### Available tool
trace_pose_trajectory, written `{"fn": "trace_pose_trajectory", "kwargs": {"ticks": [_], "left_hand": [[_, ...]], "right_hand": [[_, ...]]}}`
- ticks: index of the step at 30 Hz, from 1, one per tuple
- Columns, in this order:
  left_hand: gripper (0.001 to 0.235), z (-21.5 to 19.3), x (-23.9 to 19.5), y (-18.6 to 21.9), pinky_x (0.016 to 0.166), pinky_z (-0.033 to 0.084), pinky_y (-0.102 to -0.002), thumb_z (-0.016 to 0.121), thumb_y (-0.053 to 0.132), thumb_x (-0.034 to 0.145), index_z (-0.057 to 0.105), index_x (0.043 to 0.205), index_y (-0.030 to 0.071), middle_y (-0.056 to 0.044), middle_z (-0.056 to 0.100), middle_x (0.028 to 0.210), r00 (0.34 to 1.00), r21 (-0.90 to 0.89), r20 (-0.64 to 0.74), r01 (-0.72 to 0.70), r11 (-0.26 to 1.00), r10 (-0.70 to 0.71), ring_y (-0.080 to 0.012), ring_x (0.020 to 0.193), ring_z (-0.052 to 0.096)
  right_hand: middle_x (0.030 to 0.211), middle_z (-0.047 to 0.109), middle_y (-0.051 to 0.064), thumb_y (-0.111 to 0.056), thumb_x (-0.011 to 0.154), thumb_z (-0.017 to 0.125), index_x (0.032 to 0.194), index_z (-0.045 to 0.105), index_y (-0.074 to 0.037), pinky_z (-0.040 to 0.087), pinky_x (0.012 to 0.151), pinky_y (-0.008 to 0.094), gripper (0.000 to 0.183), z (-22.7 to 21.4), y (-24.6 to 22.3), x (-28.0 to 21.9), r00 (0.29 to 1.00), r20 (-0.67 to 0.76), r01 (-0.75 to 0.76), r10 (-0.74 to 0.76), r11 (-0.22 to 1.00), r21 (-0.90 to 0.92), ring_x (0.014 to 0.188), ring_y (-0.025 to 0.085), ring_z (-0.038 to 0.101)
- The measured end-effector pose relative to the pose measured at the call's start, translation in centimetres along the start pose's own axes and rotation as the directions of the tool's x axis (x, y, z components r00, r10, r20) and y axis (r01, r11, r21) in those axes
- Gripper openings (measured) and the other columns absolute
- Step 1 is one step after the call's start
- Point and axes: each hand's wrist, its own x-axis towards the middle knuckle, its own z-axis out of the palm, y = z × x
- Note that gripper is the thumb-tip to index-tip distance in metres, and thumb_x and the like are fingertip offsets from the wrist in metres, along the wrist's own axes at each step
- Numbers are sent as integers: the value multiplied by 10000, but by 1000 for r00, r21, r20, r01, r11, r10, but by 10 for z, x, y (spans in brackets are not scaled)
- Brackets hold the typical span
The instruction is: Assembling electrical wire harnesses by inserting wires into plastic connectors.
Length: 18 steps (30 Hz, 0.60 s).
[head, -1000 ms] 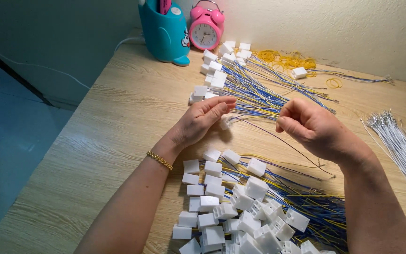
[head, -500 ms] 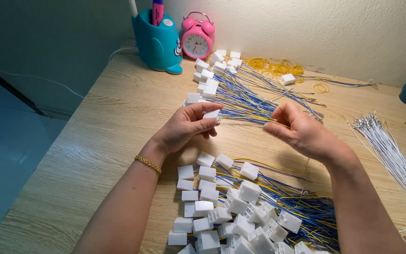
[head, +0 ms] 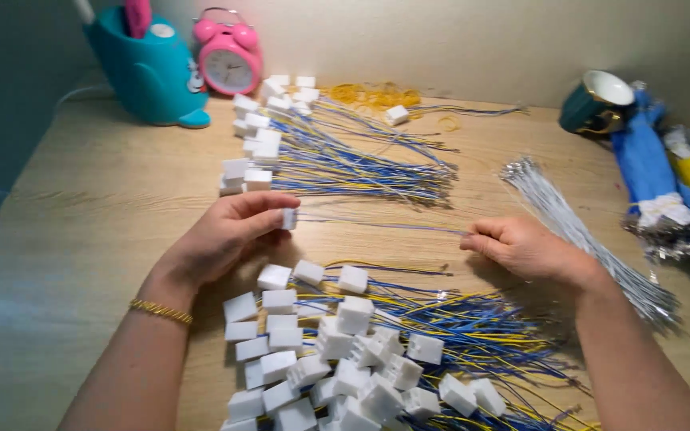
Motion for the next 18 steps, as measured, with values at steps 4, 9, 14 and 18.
{"fn": "trace_pose_trajectory", "kwargs": {"ticks": [4,9,14,18], "left_hand": [[390,2,3,-4,657,560,-366,604,-29,879,631,1267,2,-165,646,873,1000,73,9,4,997,-5,-224,701,612],[398,8,-1,1,647,518,-410,645,-124,818,664,1210,-55,-234,645,889,998,155,-25,66,986,-63,-275,702,589],[378,11,-3,4,655,511,-388,673,-130,798,689,1168,-55,-236,662,882,997,178,-25,72,981,-69,-276,711,603],[368,9,-2,4,683,520,-374,692,-112,791,693,1153,-51,-215,669,892,998,177,-21,65,982,-62,-256,739,608]], "right_hand": [[671,590,0,-172,958,578,930,783,-93,481,671,257,222,-6,-14,-40,992,50,-122,115,978,170,690,120,534],[985,772,131,-186,891,646,1097,755,-90,493,898,406,252,-34,-19,-43,945,-223,-228,241,970,81,943,250,663],[946,737,-50,-440,820,670,1002,750,-279,508,850,362,256,-44,52,27,835,-516,-328,191,926,-188,986,207,676],[961,745,-50,-654,754,617,941,764,-345,504,884,357,390,-41,82,68,813,-534,-469,232,805,-364,1048,216,672]]}}
